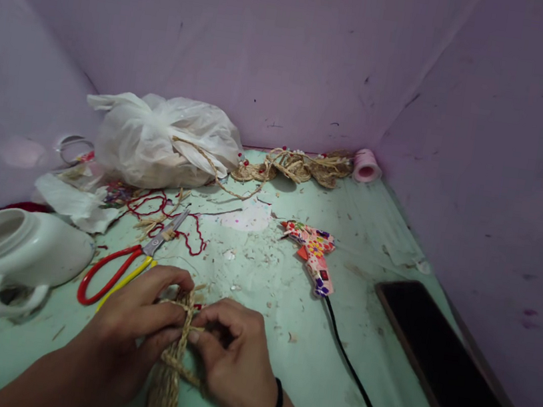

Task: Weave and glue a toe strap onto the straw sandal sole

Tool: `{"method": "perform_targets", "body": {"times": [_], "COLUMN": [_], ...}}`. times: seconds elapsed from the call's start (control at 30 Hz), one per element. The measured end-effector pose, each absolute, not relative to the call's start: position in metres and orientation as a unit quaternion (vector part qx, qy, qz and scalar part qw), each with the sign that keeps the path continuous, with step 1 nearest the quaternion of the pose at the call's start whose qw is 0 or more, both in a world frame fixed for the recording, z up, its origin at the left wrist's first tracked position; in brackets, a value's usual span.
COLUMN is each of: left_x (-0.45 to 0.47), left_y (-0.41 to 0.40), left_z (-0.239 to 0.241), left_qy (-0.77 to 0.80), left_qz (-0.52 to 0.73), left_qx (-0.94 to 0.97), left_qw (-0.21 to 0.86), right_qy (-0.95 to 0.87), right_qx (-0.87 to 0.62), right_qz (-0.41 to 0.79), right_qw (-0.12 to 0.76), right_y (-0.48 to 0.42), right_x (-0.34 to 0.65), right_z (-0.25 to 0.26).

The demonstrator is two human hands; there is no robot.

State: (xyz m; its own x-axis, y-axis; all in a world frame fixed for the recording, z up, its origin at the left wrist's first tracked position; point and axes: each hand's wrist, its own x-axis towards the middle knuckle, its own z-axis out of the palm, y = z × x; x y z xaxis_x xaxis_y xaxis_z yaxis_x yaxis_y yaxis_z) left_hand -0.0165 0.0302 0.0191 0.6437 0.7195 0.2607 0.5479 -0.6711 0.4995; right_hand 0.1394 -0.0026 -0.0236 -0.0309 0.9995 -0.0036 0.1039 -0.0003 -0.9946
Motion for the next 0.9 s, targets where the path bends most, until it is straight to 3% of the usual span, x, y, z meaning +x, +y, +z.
{"method": "perform_targets", "body": {"times": [0.33, 0.47, 0.57, 0.67, 0.9], "left_x": [-0.021, -0.03, -0.039, -0.047, -0.049], "left_y": [0.034, 0.035, 0.038, 0.041, 0.037], "left_z": [0.029, 0.035, 0.04, 0.044, 0.033], "left_qy": [0.328, 0.348, 0.395, 0.438, 0.501], "left_qz": [0.188, 0.253, 0.28, 0.251, 0.123], "left_qx": [0.908, 0.894, 0.868, 0.852, 0.817], "left_qw": [0.179, 0.127, 0.109, 0.139, 0.258], "right_qy": [-0.494, -0.395, -0.376, -0.434, -0.625], "right_qx": [-0.496, -0.501, -0.531, -0.568, -0.665], "right_qz": [0.57, 0.665, 0.672, 0.614, 0.313], "right_qw": [0.43, 0.388, 0.354, 0.335, 0.263], "right_y": [0.002, 0.006, 0.009, 0.008, 0.002], "right_x": [0.15, 0.155, 0.159, 0.163, 0.183], "right_z": [-0.019, -0.018, -0.019, -0.023, -0.012]}}
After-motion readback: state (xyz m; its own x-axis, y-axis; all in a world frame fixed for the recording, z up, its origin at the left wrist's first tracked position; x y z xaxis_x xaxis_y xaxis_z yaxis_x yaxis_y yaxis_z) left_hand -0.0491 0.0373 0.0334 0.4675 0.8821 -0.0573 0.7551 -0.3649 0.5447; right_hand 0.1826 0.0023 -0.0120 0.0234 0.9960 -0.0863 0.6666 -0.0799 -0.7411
